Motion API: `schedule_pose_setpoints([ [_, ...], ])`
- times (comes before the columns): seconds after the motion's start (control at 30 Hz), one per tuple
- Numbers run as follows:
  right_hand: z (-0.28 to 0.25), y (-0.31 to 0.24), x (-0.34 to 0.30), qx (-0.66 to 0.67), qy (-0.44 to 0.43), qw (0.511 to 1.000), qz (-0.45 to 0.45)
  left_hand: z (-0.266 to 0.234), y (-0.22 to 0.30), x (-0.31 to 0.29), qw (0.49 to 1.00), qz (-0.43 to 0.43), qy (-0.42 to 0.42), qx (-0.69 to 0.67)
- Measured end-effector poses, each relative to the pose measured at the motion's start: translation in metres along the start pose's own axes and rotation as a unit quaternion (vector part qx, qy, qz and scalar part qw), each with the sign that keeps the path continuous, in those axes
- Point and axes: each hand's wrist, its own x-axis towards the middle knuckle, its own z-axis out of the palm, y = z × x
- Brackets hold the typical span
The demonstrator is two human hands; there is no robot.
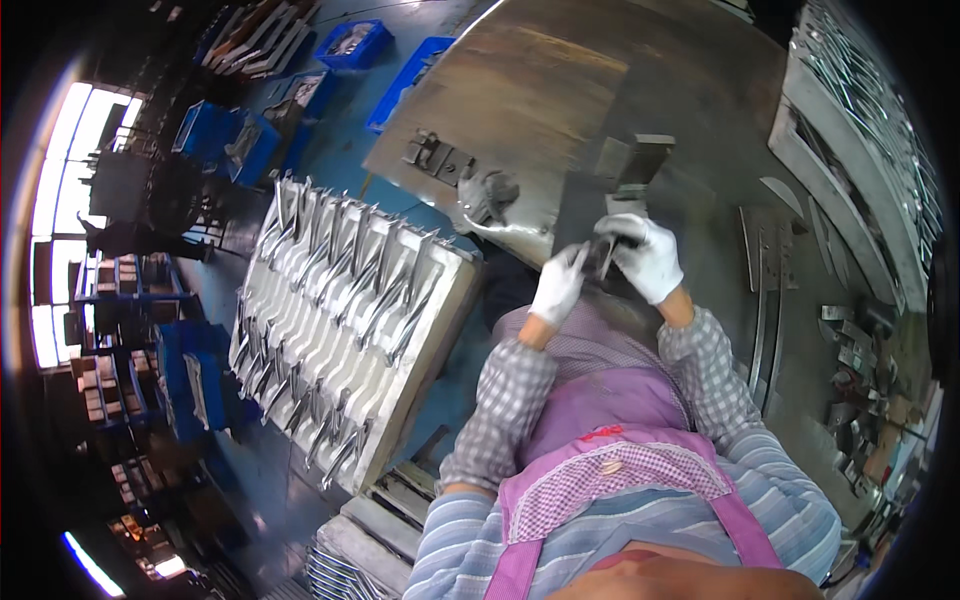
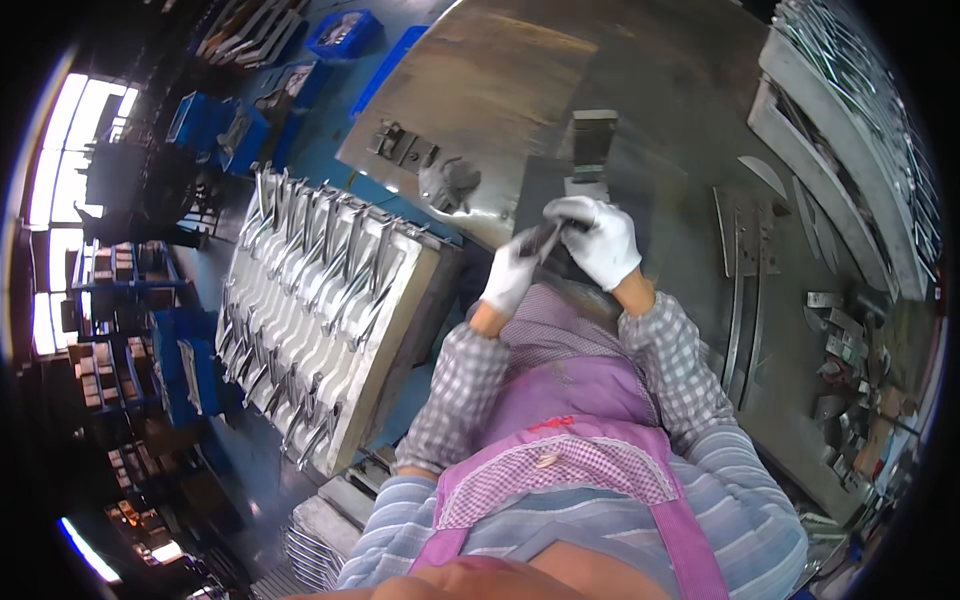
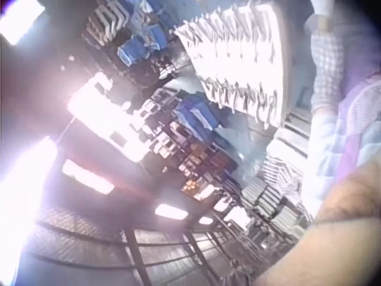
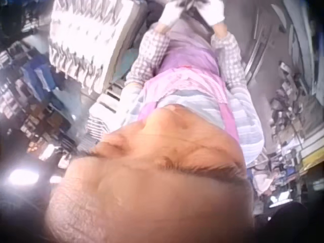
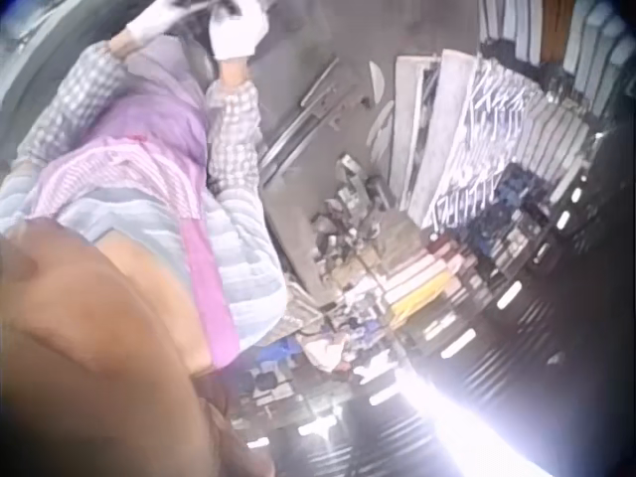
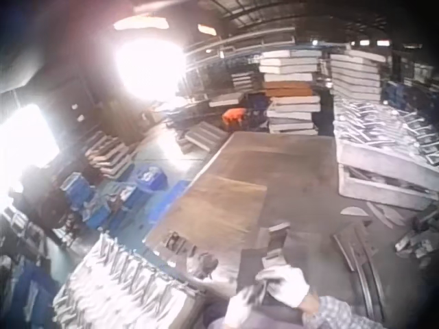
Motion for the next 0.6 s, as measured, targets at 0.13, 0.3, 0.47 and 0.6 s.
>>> schedule_pose_setpoints([
  [0.13, 0.030, -0.002, 0.004, -0.015, -0.037, 0.996, -0.084, -0.026, 0.048, -0.051, 0.962, -0.131, -0.126, -0.204],
  [0.3, 0.108, 0.015, 0.014, 0.306, -0.076, 0.882, 0.350, -0.063, -0.012, -0.037, 0.991, -0.064, 0.027, -0.115],
  [0.47, 0.150, 0.023, 0.037, 0.147, -0.138, 0.937, 0.286, -0.079, -0.032, -0.010, 0.979, -0.097, 0.116, -0.134],
  [0.6, 0.159, 0.038, 0.041, 0.108, -0.153, 0.941, 0.281, -0.084, -0.050, 0.000, 0.981, -0.091, 0.114, -0.126],
])
